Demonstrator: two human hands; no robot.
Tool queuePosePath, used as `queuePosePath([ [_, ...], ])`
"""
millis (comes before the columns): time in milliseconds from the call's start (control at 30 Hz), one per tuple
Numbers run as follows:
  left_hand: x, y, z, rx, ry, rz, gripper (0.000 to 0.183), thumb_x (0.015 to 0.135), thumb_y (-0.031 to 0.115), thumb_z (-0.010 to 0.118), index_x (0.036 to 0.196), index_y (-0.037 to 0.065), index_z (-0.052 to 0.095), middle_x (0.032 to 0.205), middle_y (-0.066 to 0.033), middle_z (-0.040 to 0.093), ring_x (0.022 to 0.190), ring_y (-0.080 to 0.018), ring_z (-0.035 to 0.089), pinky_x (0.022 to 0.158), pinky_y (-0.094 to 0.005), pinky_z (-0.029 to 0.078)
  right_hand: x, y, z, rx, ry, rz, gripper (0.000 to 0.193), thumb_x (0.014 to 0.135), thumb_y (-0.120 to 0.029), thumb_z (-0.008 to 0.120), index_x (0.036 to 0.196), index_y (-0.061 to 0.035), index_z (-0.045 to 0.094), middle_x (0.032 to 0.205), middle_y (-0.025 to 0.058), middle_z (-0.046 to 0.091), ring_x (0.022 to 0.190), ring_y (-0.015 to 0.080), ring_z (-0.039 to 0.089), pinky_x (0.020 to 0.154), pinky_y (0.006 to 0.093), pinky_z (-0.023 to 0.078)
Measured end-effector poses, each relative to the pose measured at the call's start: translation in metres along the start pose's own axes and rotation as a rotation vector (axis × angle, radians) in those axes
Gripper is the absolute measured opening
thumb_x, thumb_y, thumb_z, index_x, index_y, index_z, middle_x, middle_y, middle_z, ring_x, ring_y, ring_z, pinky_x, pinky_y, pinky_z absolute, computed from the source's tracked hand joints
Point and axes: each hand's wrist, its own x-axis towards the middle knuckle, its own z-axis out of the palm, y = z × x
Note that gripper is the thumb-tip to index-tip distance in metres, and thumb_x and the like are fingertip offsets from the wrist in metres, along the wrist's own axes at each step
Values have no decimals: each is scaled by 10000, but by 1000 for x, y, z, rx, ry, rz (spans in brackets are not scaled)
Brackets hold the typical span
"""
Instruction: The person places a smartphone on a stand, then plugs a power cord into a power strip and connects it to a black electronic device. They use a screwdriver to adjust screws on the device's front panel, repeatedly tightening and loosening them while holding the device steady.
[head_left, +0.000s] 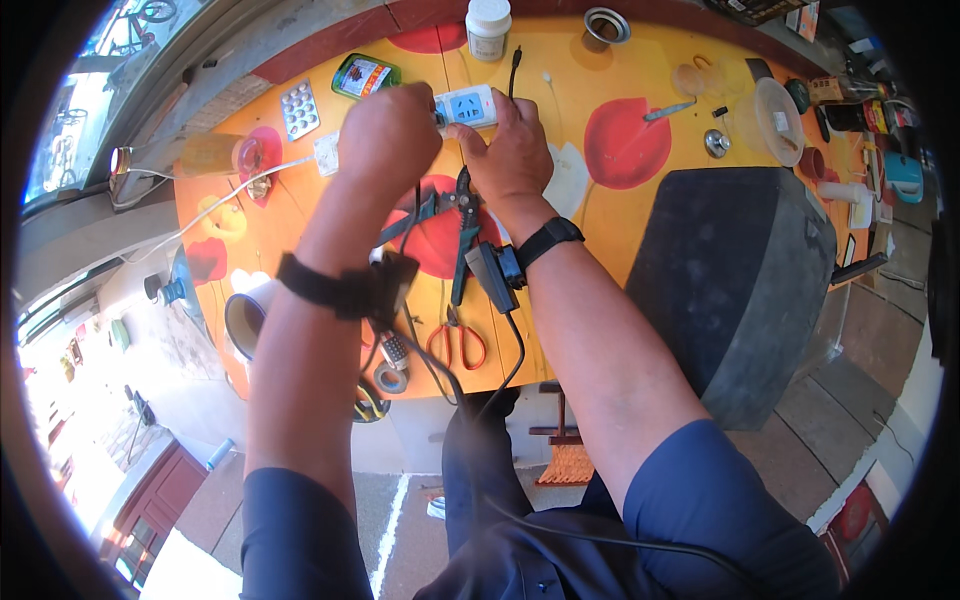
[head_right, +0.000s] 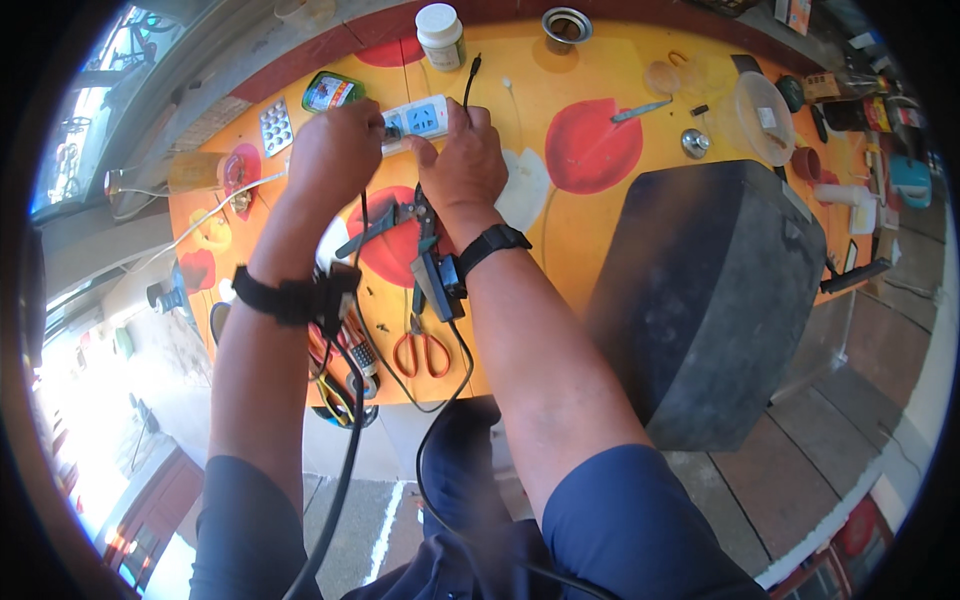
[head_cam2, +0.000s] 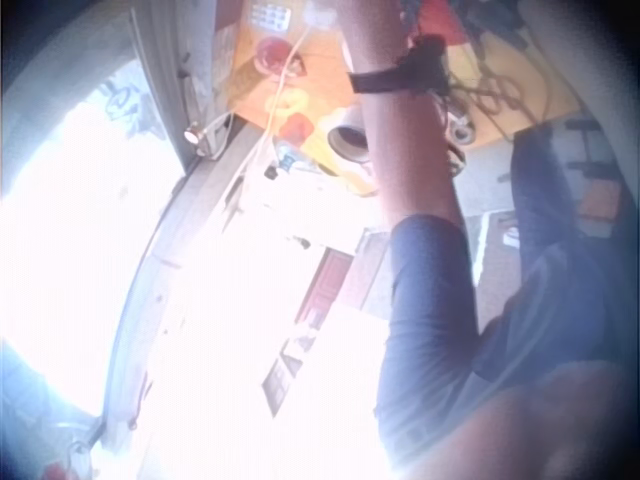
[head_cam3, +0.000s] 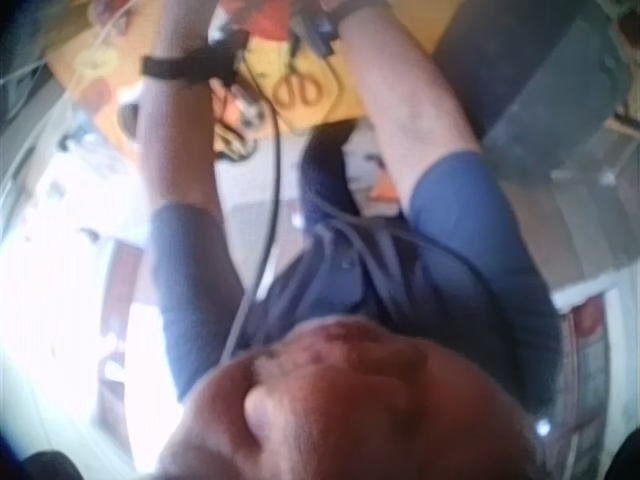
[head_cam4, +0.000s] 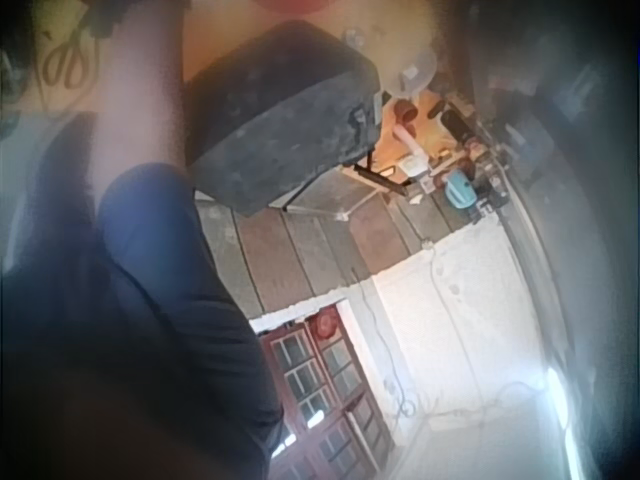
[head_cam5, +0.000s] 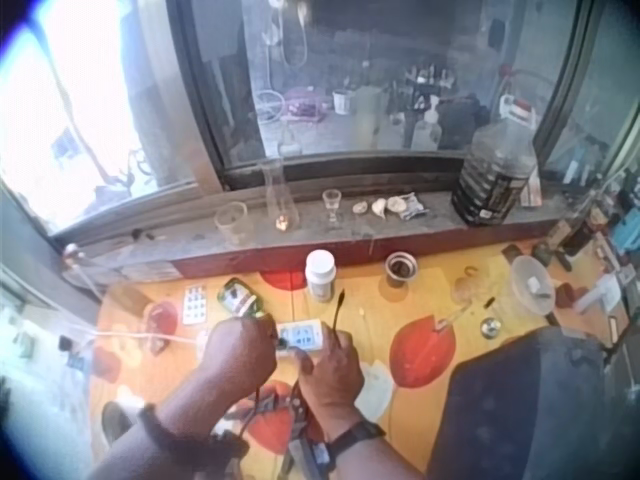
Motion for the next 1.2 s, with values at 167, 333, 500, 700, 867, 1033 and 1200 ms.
queuePosePath([
  [167,-2,0,0,-10,17,11,139,846,133,645,944,68,717,816,-162,729,786,-356,718,709,-436,572,1,0,1,-1,23,-13,640,823,-394,802,1349,-120,561,1237,62,550,1126,293,590,894,425,547],
  [333,-5,-1,2,-28,-60,-48,139,862,151,648,944,70,725,846,-164,734,811,-344,720,738,-438,568,1,0,0,4,36,-5,639,822,-399,803,1344,-120,563,1236,62,555,1118,296,601,884,426,552],
  [500,-1,0,-1,-6,121,8,128,861,145,637,926,79,726,846,-161,734,801,-354,712,735,-450,561,3,-1,0,0,9,12,643,818,-422,802,1337,-120,573,1232,64,565,1127,302,604,873,426,556],
  [700,-10,-11,-12,-87,186,6,156,883,185,648,936,60,725,830,-174,726,789,-375,705,734,-462,558,1,-2,-1,9,12,15,646,814,-434,801,1332,-115,583,1215,74,577,1114,307,611,868,430,555],
  [867,-36,-28,-17,-440,191,-250,213,907,179,624,1035,36,716,855,-175,731,746,-339,713,701,-440,555,4,-1,-1,10,33,4,633,810,-428,802,1336,-148,587,1189,72,594,1090,311,624,858,444,557],
  [1033,-73,-47,-8,-939,206,-583,272,990,165,619,1201,-5,637,976,-80,712,786,-146,707,638,-268,513,4,0,2,11,45,13,621,799,-442,806,1314,-154,612,1215,77,602,1114,307,624,863,450,557],
  [1200,-118,-56,8,-1126,250,-670,252,1025,133,583,1233,-9,596,1017,-87,690,805,-143,691,658,-251,521,7,3,4,17,52,-3,630,778,-470,816,1286,-145,638,1250,80,609,1125,317,633,881,449,554],
])
